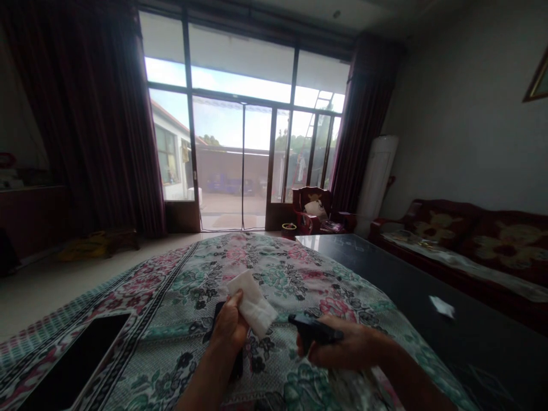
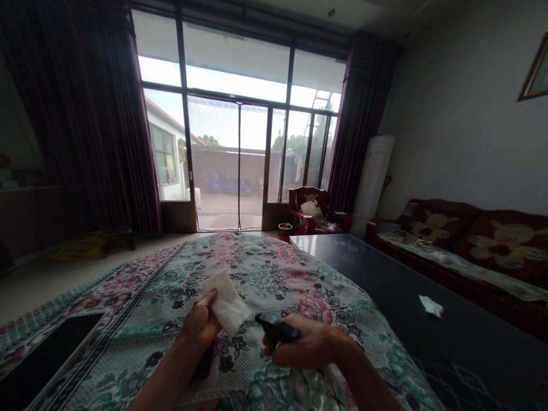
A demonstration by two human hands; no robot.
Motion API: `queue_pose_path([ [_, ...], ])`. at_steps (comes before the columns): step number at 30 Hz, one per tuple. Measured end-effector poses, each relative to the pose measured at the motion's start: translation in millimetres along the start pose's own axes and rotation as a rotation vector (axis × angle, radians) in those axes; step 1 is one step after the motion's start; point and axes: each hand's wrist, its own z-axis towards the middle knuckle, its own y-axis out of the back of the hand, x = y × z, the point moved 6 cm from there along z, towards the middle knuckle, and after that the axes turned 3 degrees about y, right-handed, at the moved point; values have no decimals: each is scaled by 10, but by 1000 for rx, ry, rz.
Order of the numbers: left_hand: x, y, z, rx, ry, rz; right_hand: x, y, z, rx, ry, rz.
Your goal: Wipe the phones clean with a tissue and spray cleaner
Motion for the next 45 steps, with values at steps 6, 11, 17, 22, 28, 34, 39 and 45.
queue_pose_path([
  [6,1,-18,-5,-1,4,-12,100,124,-108,-76,51,-13],
  [11,195,-148,-196,132,108,161,130,90,-81,-55,31,-30],
  [17,303,-230,-335,190,207,249,132,104,-112,-128,1,-42],
  [22,172,-204,-269,98,123,198,108,60,-95,-65,-10,-45],
  [28,296,-219,-301,123,161,228,208,61,-102,-56,26,-20],
  [34,215,-171,-244,72,123,160,107,10,-59,5,-3,-46],
  [39,257,-172,-255,64,156,186,120,80,-72,-69,-8,-32],
  [45,433,-182,-322,127,232,219,93,164,-46,-177,-11,12],
])
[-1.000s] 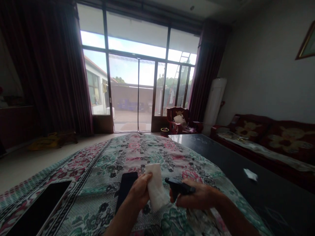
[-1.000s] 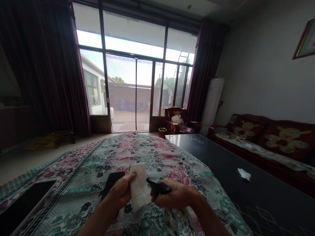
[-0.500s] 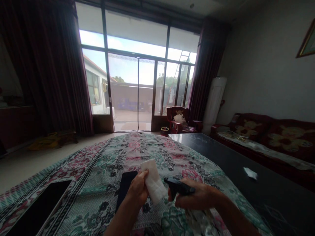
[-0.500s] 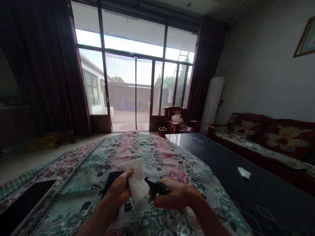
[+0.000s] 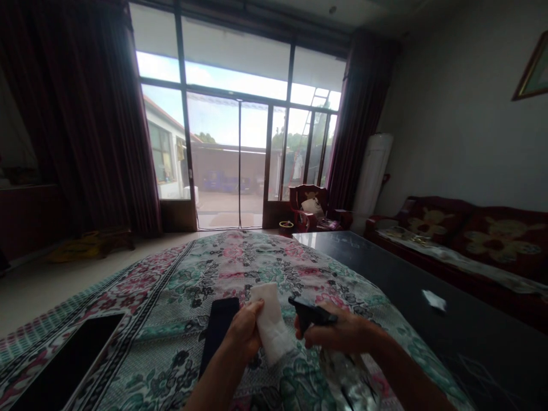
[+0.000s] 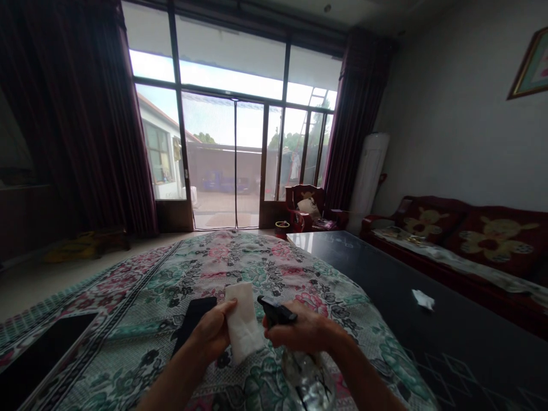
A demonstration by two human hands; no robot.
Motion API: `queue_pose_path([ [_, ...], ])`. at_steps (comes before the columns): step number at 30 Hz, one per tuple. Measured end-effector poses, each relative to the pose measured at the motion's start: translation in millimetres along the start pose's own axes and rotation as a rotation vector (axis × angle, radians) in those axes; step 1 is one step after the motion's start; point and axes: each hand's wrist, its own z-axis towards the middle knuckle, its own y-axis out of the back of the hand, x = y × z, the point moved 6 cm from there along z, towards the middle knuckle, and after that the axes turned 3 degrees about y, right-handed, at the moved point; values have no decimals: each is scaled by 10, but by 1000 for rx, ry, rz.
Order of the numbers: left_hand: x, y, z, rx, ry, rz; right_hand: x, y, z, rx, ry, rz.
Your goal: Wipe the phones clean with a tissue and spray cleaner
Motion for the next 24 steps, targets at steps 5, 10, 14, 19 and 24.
queue_pose_path([
  [5,66,-26,6,78,60,8,-31,10,25,-52,-11,-4],
  [10,65,-26,4,64,84,17,-7,-15,17,-71,-48,-8],
  [14,31,-13,3,27,68,-14,-6,-41,40,-64,14,-27],
  [19,-62,6,-7,-40,5,-51,-86,-93,65,-12,5,-65],
  [24,-190,51,6,-107,-56,-140,-95,-79,51,-7,17,-87],
])
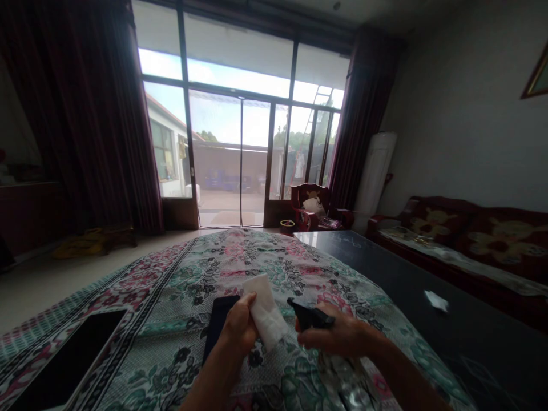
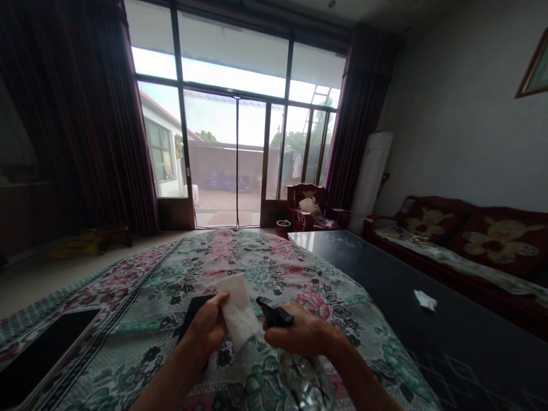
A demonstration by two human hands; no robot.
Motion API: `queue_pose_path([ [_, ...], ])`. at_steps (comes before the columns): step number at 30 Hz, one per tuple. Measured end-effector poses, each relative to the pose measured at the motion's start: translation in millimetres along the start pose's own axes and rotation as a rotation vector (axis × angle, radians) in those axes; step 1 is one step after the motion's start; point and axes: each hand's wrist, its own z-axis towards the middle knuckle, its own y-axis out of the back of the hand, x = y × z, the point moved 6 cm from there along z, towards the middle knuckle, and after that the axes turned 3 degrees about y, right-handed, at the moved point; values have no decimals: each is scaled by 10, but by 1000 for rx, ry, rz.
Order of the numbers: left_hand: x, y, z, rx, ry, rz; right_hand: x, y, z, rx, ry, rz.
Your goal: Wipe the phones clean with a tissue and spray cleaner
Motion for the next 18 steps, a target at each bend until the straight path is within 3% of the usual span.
queue_pose_path([
  [4,-130,69,58,-74,-74,-69,20,-45,2,71,83,-51],
  [8,-144,100,92,-101,-96,-106,60,-118,-4,136,36,-51],
  [12,-101,76,73,-96,-82,-122,78,-64,-25,120,10,-49],
  [15,-113,56,47,-98,-82,-136,-57,165,-1,-71,65,-85],
  [18,-140,52,36,-106,-88,-142,-348,517,32,-464,84,-99],
])
